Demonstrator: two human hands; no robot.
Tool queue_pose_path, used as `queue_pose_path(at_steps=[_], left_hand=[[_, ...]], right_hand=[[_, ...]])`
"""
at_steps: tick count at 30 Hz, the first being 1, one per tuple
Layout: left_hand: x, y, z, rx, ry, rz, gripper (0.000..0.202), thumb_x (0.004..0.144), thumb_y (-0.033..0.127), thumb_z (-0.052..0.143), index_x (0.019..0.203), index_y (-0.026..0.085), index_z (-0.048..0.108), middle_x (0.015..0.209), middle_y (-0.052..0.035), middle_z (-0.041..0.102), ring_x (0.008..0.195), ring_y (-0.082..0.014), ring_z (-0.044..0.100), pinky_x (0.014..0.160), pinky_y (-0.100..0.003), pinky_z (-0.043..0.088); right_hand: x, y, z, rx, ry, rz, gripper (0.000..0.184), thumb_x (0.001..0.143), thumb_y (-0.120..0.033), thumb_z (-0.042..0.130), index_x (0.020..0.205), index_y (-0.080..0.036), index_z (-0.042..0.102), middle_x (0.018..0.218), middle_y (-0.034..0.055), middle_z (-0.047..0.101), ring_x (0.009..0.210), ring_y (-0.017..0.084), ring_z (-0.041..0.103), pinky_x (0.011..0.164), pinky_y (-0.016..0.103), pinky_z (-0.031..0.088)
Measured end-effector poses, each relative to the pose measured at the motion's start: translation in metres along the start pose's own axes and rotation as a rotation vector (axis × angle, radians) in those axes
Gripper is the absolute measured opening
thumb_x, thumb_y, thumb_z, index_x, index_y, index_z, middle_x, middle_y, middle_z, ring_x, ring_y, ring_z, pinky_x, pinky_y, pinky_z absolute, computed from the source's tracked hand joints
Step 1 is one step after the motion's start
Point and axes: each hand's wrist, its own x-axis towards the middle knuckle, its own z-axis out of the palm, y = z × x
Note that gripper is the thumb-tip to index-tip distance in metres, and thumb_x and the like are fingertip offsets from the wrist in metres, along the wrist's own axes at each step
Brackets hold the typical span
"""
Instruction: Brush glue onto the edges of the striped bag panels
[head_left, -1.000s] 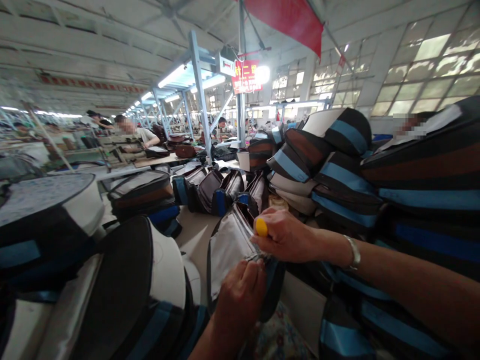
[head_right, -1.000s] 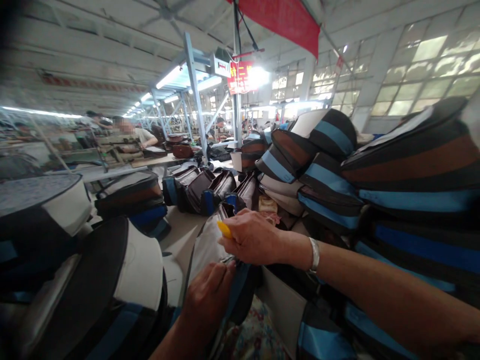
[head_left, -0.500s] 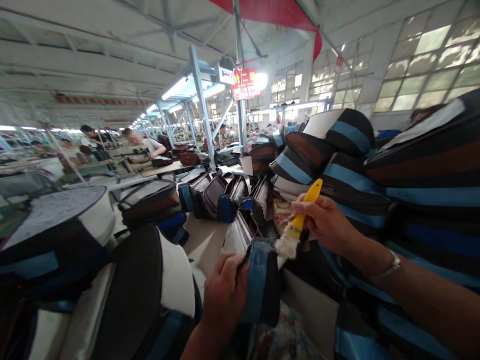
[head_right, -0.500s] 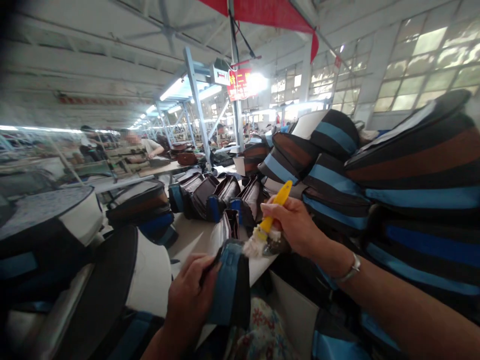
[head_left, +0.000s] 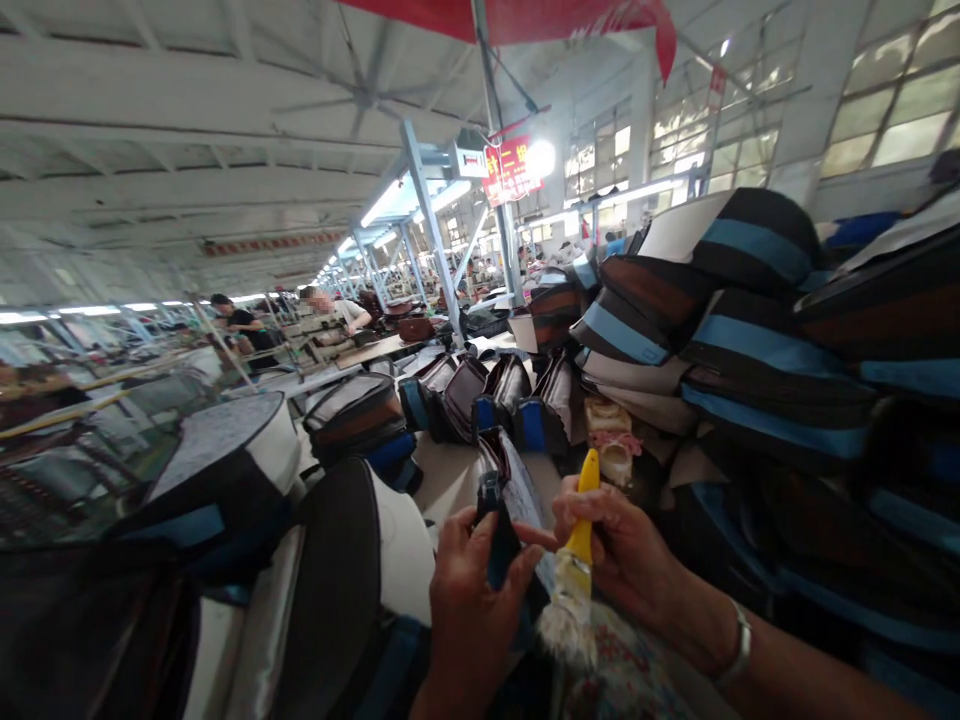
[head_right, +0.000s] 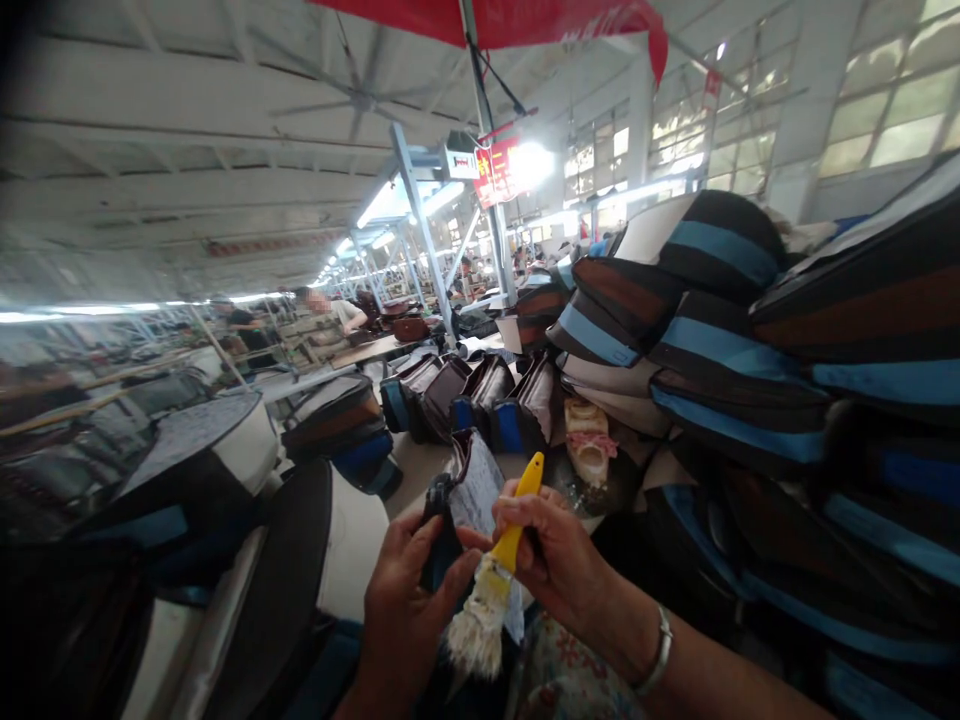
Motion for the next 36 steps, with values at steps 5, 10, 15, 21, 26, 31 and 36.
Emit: queue_pose_path(at_steps=[5, 10, 15, 21, 26, 31, 36], left_hand=[[0.005, 0.004, 0.003, -0.163, -0.040, -0.051, 0.016, 0.083, 0.029, 0.064, 0.094, 0.024, 0.074, 0.103, -0.0068, 0.061, 0.100, -0.0220, 0.060, 0.086, -0.034, 0.052], [0.009, 0.005, 0.006, -0.254, -0.075, -0.149, 0.017, 0.081, 0.023, 0.060, 0.092, 0.018, 0.073, 0.100, -0.0079, 0.062, 0.095, -0.0211, 0.061, 0.083, -0.032, 0.052], [0.012, 0.010, 0.006, -0.283, -0.122, -0.181, 0.016, 0.080, 0.024, 0.059, 0.086, 0.019, 0.073, 0.097, -0.0072, 0.063, 0.091, -0.0213, 0.061, 0.080, -0.031, 0.051], [0.012, 0.008, 0.003, -0.250, -0.106, -0.201, 0.017, 0.082, 0.027, 0.058, 0.084, 0.018, 0.071, 0.096, -0.0068, 0.062, 0.090, -0.0209, 0.060, 0.081, -0.030, 0.049], [0.010, 0.000, 0.005, -0.236, -0.117, -0.182, 0.015, 0.084, 0.027, 0.057, 0.085, 0.019, 0.070, 0.095, -0.0056, 0.062, 0.089, -0.0202, 0.061, 0.079, -0.030, 0.049], [0.003, -0.006, 0.019, -0.029, 0.052, -0.080, 0.014, 0.082, 0.031, 0.060, 0.087, 0.020, 0.064, 0.098, -0.0070, 0.061, 0.092, -0.0225, 0.062, 0.080, -0.034, 0.052], [-0.013, -0.002, 0.037, 0.245, 0.235, -0.210, 0.050, 0.071, 0.037, 0.070, 0.114, 0.019, 0.052, 0.118, -0.0155, 0.060, 0.110, -0.0349, 0.060, 0.085, -0.049, 0.051]], right_hand=[[0.005, -0.009, 0.000, -0.031, 0.037, -0.005, 0.020, 0.080, -0.029, 0.069, 0.069, -0.018, 0.057, 0.041, -0.0105, 0.039, 0.033, 0.004, 0.020, 0.045, 0.020, 0.042], [0.018, -0.044, 0.004, -0.365, 0.304, -0.361, 0.023, 0.079, -0.032, 0.074, 0.071, -0.019, 0.057, 0.055, -0.0074, 0.049, 0.042, 0.006, 0.035, 0.049, 0.020, 0.042], [0.043, -0.046, 0.012, -0.951, 0.140, -0.550, 0.022, 0.088, -0.033, 0.061, 0.073, -0.018, 0.060, 0.059, -0.0034, 0.051, 0.052, 0.011, 0.046, 0.049, 0.023, 0.038], [0.059, -0.054, 0.019, -1.193, 0.228, -0.722, 0.025, 0.090, -0.034, 0.056, 0.069, -0.019, 0.055, 0.060, -0.0013, 0.053, 0.055, 0.013, 0.049, 0.055, 0.025, 0.040], [0.053, -0.051, 0.019, -1.148, 0.153, -0.663, 0.026, 0.091, -0.032, 0.055, 0.069, -0.019, 0.055, 0.059, -0.0023, 0.052, 0.052, 0.012, 0.047, 0.051, 0.024, 0.037], [0.046, -0.043, 0.011, -1.151, 0.207, -0.714, 0.025, 0.095, -0.033, 0.052, 0.074, -0.019, 0.055, 0.062, -0.0021, 0.052, 0.055, 0.013, 0.049, 0.054, 0.025, 0.039], [0.028, -0.028, -0.022, -1.228, 0.186, -0.732, 0.024, 0.092, -0.033, 0.056, 0.072, -0.019, 0.057, 0.066, 0.0013, 0.056, 0.062, 0.016, 0.052, 0.065, 0.030, 0.043]])
